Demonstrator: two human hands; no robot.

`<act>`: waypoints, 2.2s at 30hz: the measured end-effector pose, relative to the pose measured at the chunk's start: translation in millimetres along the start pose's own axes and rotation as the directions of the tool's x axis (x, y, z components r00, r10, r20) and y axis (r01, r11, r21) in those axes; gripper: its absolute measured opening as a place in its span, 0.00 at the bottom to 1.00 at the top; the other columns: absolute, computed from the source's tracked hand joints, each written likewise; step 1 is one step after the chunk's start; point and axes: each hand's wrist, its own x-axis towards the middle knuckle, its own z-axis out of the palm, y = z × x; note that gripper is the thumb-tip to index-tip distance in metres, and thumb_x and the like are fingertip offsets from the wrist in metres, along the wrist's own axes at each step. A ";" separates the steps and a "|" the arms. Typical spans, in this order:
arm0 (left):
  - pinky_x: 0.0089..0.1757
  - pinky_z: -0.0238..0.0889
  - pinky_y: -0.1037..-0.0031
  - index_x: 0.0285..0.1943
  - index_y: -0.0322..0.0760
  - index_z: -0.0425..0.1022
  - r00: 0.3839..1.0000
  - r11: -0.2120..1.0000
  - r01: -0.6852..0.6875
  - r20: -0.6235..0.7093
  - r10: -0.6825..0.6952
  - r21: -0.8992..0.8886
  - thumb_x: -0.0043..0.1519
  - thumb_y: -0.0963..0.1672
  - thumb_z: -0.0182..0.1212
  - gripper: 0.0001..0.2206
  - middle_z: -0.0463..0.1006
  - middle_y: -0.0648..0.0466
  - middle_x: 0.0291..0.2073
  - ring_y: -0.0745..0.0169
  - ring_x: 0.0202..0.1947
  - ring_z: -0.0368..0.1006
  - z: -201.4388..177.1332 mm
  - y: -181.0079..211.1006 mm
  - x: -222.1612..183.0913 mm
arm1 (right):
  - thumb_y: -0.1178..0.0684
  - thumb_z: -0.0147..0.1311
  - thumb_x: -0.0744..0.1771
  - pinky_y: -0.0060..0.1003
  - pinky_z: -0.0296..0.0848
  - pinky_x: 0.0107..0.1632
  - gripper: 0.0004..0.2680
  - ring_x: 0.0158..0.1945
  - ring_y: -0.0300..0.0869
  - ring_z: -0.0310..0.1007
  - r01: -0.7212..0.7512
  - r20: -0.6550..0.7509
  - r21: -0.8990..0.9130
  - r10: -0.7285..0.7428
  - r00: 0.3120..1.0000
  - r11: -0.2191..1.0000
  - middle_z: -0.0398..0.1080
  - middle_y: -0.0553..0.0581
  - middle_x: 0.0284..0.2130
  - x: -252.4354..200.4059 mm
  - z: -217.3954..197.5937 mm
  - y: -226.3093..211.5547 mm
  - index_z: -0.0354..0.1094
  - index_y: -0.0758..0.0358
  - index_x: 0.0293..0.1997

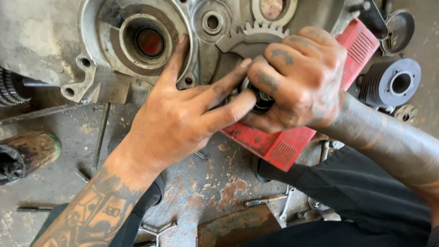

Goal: The person sits on the workshop floor and fits small round components, including a bearing and a spring, into a motorcycle engine crankcase cover resting on a red box. They press and seat the parts by hand, reposition the casing, and reach across the floor for parts and a rod.

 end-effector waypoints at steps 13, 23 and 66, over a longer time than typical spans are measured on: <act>0.65 0.53 0.34 0.60 0.47 0.72 0.998 0.998 -0.063 0.009 0.063 -0.024 0.66 0.43 0.66 0.14 0.83 0.54 0.57 0.66 0.45 0.82 -1.9 -17.4 2.3 | 0.43 0.64 0.69 0.40 0.58 0.30 0.14 0.24 0.44 0.60 0.176 0.085 0.052 -0.180 0.980 0.983 0.62 0.52 0.25 15.5 2.2 20.4 0.65 0.55 0.29; 0.65 0.48 0.34 0.60 0.44 0.75 0.998 0.999 -0.048 0.050 0.049 -0.025 0.69 0.42 0.68 0.12 0.82 0.53 0.61 0.62 0.52 0.84 -5.1 -11.6 -2.0 | 0.42 0.66 0.71 0.36 0.61 0.30 0.13 0.24 0.38 0.64 0.270 0.035 0.000 -0.270 0.962 0.963 0.61 0.46 0.23 10.7 11.0 28.2 0.68 0.50 0.32; 0.69 0.38 0.49 0.67 0.47 0.72 0.999 0.958 -0.035 0.047 0.023 0.286 0.61 0.54 0.57 0.26 0.70 0.57 0.68 0.54 0.71 0.60 -21.3 -31.8 16.2 | 0.36 0.54 0.66 0.49 0.71 0.47 0.21 0.42 0.54 0.74 -0.664 0.267 -0.164 0.681 0.682 0.729 0.67 0.56 0.33 -66.5 -155.2 -63.6 0.63 0.58 0.60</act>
